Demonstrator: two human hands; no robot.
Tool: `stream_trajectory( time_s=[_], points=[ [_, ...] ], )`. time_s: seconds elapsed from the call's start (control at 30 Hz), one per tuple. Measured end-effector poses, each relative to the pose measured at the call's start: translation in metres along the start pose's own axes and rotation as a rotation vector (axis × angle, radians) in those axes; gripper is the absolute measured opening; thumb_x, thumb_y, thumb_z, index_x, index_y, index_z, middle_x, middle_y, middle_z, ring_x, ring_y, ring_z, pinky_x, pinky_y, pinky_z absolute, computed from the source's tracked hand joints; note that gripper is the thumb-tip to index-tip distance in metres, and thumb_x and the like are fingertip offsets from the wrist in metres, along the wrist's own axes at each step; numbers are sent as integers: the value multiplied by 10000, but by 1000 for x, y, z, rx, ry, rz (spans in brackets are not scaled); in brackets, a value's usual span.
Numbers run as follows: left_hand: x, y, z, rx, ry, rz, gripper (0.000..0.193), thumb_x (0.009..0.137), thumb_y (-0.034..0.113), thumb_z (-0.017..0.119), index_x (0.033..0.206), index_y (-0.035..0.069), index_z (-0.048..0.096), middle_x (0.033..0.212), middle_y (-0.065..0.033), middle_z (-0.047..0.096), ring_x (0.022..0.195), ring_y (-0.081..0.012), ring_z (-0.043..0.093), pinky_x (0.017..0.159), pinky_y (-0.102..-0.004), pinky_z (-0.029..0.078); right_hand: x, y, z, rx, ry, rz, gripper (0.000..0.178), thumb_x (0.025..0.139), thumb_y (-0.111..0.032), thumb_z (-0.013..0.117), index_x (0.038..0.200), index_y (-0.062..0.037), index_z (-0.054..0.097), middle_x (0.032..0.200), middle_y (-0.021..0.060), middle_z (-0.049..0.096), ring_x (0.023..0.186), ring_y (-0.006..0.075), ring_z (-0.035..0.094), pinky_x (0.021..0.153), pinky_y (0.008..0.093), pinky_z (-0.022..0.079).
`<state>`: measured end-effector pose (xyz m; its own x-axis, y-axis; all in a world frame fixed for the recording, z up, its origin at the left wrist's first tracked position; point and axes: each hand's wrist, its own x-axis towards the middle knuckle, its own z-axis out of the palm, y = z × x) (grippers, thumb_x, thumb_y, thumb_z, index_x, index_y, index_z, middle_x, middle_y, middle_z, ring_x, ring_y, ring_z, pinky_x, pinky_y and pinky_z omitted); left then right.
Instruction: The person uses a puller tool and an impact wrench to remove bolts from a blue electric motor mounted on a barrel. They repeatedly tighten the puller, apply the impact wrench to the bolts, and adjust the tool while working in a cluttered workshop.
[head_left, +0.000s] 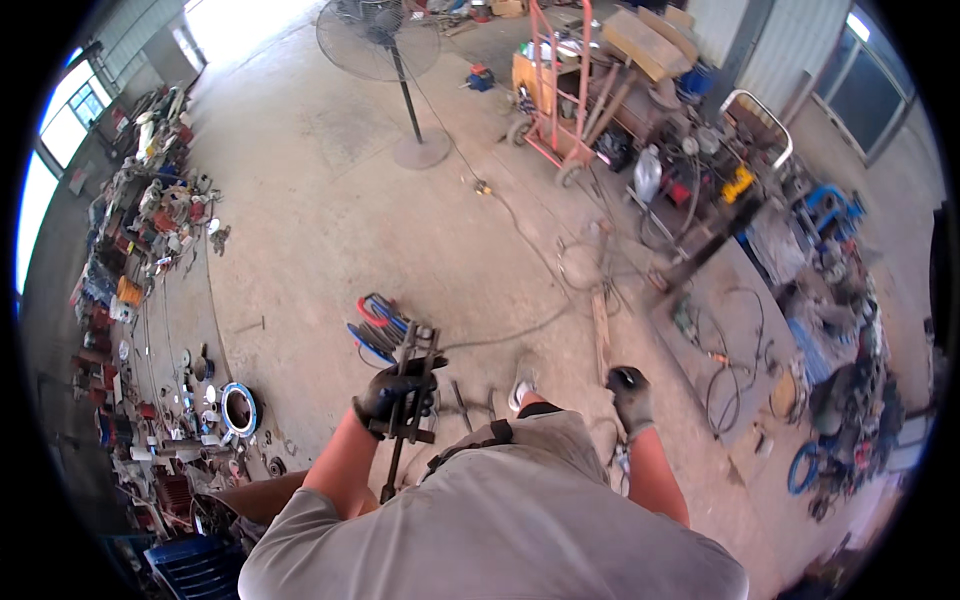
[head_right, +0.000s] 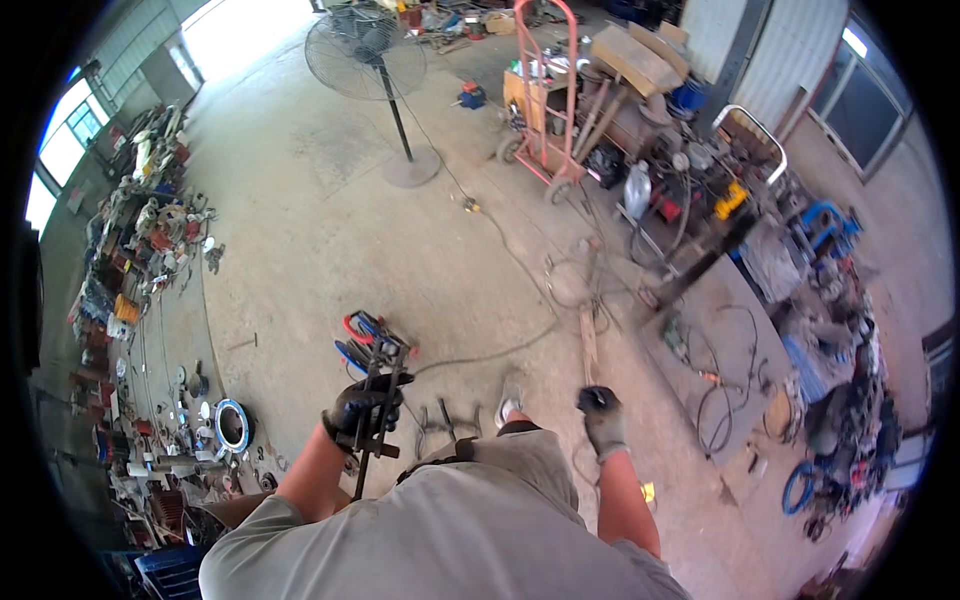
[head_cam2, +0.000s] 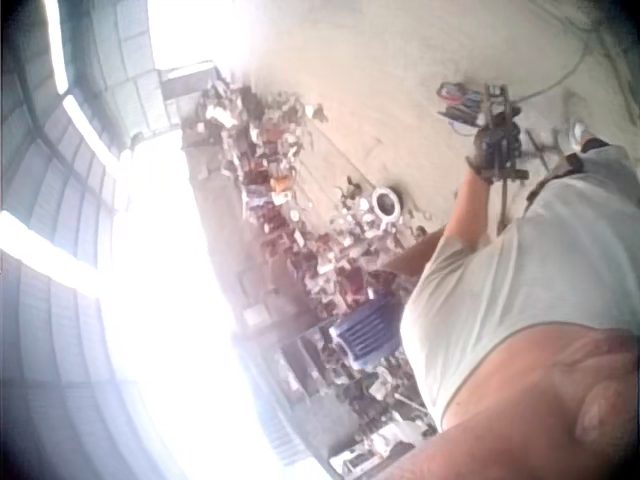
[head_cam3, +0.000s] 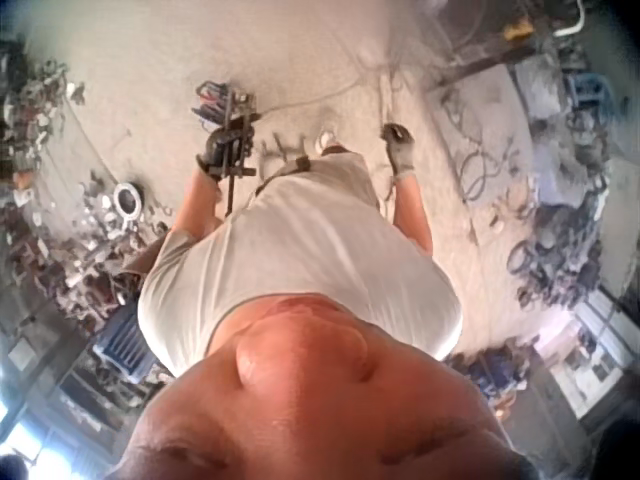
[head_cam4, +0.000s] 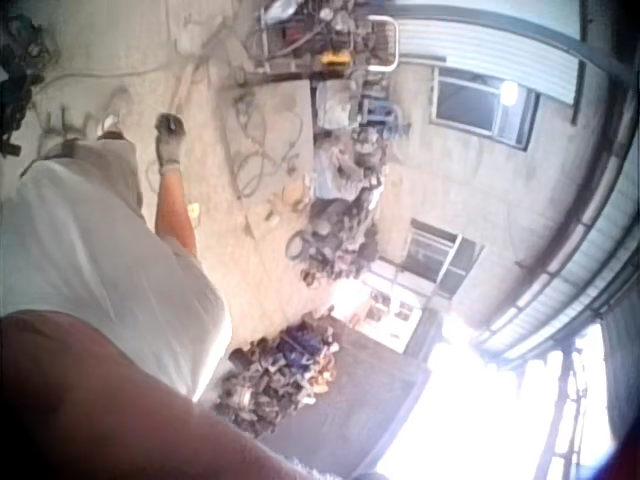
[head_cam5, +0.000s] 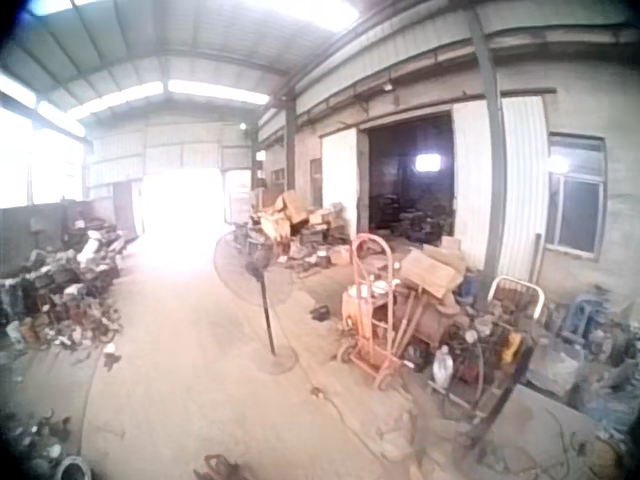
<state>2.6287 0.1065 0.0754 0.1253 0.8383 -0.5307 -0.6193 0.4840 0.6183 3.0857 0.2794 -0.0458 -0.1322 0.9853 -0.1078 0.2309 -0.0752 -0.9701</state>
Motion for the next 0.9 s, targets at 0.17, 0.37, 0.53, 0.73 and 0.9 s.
stream_trajectory(
  time_s=[0.17,0.37,0.53,0.73,0.9],
  points=[
    [65,64,-95,-55,376,-60,337,939,171,703,1258,68,663,828,-67,678,709,-238,683,693,-489,620,200,-27,-12,-119,74,226,272,997,-265,702,1063,-1,713,834,88,757,564,123,591,533,293,475],
    [149,47,-253,-496,430,-81,248,985,392,582,949,171,688,779,-57,668,722,-286,653,883,-844,429,435,-116,92,-379,-159,-200,289,983,-315,712,1111,-57,735,910,139,778,844,266,773,758,371,599],
    [215,50,-300,-797,542,61,192,963,265,621,911,91,686,739,-93,672,662,-296,667,685,-481,597,578,-186,207,-578,-411,-144,333,972,-375,723,1077,-60,740,1001,176,780,933,300,764,832,392,597],
    [322,140,-321,-845,635,211,171,990,206,614,979,50,685,825,-120,716,741,-299,698,699,-455,604,737,-10,246,-1180,-628,-110,730,944,-659,626,1305,-26,671,1130,249,754,1052,401,736,930,488,564],
    [394,221,-358,-888,669,50,171,992,205,613,985,49,685,830,-121,716,746,-299,698,705,-455,604,834,22,224,-1686,-1412,22,500,1038,-529,470,1292,-202,750,1290,112,752,1182,272,719,982,432,553]
  ],
)
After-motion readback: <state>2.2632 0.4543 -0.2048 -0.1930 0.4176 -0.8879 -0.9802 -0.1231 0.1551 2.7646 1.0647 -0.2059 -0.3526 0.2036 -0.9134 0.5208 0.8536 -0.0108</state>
